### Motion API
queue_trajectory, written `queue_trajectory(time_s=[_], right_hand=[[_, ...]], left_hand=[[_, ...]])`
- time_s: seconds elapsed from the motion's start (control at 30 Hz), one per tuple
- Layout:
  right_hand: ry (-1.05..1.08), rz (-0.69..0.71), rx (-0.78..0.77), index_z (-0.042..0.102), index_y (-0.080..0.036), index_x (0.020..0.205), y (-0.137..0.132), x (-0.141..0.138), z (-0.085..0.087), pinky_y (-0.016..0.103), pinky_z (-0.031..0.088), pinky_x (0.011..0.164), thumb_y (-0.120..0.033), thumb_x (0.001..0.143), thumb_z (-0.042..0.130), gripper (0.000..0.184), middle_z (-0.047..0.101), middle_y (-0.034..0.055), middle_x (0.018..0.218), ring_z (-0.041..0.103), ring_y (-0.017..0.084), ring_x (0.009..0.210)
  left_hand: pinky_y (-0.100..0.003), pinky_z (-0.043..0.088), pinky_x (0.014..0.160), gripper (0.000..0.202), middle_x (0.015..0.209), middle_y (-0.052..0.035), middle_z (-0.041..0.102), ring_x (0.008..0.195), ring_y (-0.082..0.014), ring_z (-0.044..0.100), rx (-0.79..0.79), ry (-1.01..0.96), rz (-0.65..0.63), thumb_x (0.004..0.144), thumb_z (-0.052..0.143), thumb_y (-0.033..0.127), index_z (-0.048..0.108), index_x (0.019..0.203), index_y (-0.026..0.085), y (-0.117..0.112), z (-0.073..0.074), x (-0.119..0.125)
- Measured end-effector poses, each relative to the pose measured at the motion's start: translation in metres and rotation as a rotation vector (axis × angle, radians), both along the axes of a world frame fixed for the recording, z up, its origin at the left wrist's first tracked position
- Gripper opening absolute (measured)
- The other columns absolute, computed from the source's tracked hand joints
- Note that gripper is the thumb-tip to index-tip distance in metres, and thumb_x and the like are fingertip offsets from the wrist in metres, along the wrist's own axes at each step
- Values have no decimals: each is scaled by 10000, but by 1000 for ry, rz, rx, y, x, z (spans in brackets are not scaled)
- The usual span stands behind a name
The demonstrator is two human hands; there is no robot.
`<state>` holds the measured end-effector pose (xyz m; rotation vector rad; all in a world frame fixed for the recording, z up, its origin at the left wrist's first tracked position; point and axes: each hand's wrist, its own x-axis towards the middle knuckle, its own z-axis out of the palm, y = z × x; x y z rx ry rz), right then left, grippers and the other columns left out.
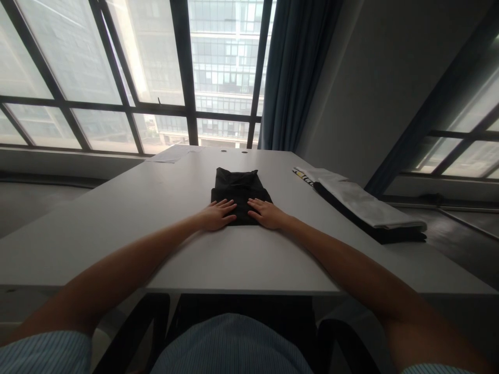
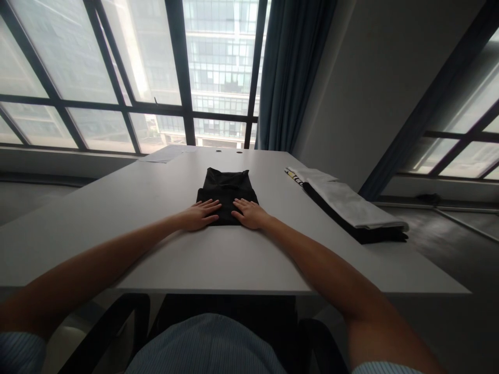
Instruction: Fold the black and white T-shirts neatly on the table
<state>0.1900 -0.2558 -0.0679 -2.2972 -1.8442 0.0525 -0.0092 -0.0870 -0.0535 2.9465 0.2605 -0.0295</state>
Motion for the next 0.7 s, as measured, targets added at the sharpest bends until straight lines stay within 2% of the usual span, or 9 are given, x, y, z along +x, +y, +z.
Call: queue_trajectory(time_s=[0.13, 0.27, 0.37, 0.47, 0.57, 0.63, 0.7], right_hand=[[8, -116, -31, 386, -181, 1588, -1, 14, 0, 460, 209, 1260, -577, 1031, 351, 685, 290, 85, 1666, 233, 269, 1550], [16, -212, 38, 468, -165, 1535, -2, 28, -2, 488, 258, 1241, -535, 1030, 396, 630, 359, 125, 1631, 311, 288, 1520], [10, -292, 85, 524, -129, 1488, -4, 35, -1, 484, 290, 1227, -491, 1026, 439, 593, 403, 165, 1601, 363, 304, 1495], [31, -291, 104, 547, -125, 1468, -7, 39, 0, 433, 315, 1220, -471, 1010, 493, 577, 430, 169, 1585, 402, 294, 1474], [48, -239, 124, 569, -146, 1451, -11, 38, 2, 416, 337, 1210, -457, 997, 532, 552, 475, 153, 1559, 434, 287, 1455], [45, -217, 130, 584, -162, 1437, -13, 35, 4, 419, 349, 1203, -449, 990, 549, 532, 506, 142, 1538, 445, 285, 1448], [26, -187, 124, 601, -173, 1416, -14, 30, 7, 403, 369, 1189, -445, 982, 566, 514, 533, 133, 1517, 469, 278, 1430]], left_hand=[[-544, 130, 1245, 766, 1705, -84, 147, 1577, -295, 113, 0, -10, 209, 994, 270, 646, 271, 1630, 219, 22, -3, -1], [-551, 161, 1233, 827, 1683, -173, 199, 1562, -326, 176, -11, -73, 374, 967, 315, 688, 315, 1609, 168, 42, -9, -2], [-562, 175, 1229, 762, 1659, -153, 297, 1547, -325, 235, -27, -128, 350, 961, 360, 662, 406, 1567, 204, 49, -12, 0], [-501, 272, 1210, 657, 1584, -103, 464, 1483, -330, 385, -63, -198, 303, 922, 464, 637, 571, 1451, 263, 54, -8, 0], [-421, 456, 1070, 632, 1379, -93, 672, 1270, -367, 610, -121, -193, 317, 773, 660, 655, 718, 1277, 278, 59, 5, -6], [-401, 512, 974, 605, 1212, -76, 756, 1127, -369, 682, -135, -159, 302, 655, 766, 639, 779, 1149, 291, 61, 16, -12], [-382, 532, 903, 542, 1076, -58, 789, 1038, -356, 707, -143, -125, 270, 594, 803, 630, 810, 1020, 294, 62, 25, -18]])
